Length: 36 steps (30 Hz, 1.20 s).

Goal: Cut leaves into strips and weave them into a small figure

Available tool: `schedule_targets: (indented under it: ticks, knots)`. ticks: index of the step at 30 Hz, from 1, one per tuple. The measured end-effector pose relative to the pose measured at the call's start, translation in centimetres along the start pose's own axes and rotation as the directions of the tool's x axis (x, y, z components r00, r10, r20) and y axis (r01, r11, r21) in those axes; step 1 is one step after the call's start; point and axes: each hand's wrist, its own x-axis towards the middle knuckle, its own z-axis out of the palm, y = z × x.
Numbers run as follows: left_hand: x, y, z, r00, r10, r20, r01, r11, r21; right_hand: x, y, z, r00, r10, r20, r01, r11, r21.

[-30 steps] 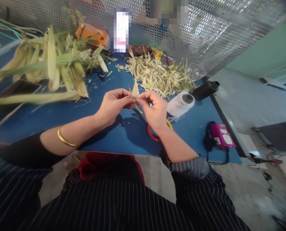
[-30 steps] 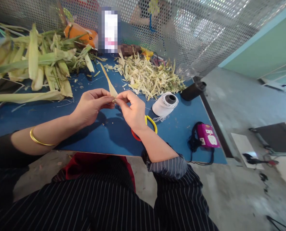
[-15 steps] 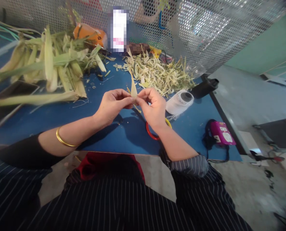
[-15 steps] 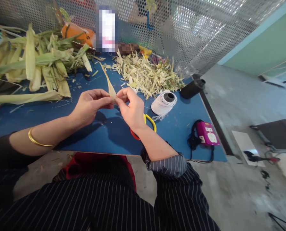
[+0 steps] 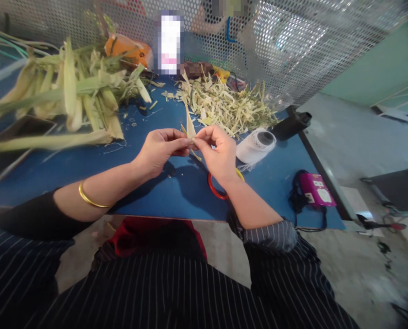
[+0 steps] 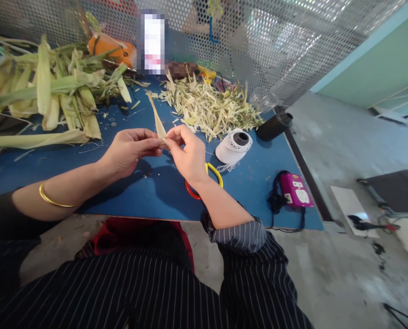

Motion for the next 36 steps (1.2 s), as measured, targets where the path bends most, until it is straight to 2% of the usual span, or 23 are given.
schedule_targets:
  ticks: [8,14,17,23,30,33,36]
  knots:
    - [0.3,0.1,-0.4,0.992,-0.126,0.009,0.126,0.985,-0.120,0.0,0.3,0.1,0.997,-0.063,0.043,0.060,0.997,0.053]
    - [0.4,0.2,-0.5,0.987,-0.156,0.040,0.160,0.974,-0.161,0.0,0.1,-0.1,0.992,-0.124,0.037,0.127,0.988,-0.089]
    - [0.4,0.2,-0.5,0.992,-0.122,0.027,0.124,0.985,-0.116,0.0,0.1,-0.1,0.992,-0.122,0.043,0.126,0.987,-0.104]
    - [0.2,0.1,-0.3,0.999,0.046,-0.017,-0.046,0.999,0.003,0.0,0.0,0.0,0.994,-0.106,0.029,0.108,0.990,-0.093]
    - [-0.3,0.2,0.4,0.980,0.161,-0.118,-0.148,0.983,0.107,-0.1,-0.2,0.1,0.995,-0.097,0.014,0.098,0.992,-0.085]
    - [-0.3,0.1,0.5,0.970,0.206,-0.132,-0.187,0.972,0.141,-0.1,-0.2,0.2,0.994,-0.106,0.001,0.106,0.992,-0.067]
    - [-0.1,0.0,0.4,0.970,0.203,-0.132,-0.183,0.972,0.149,-0.2,-0.1,0.2,0.996,-0.088,-0.017,0.087,0.994,-0.061]
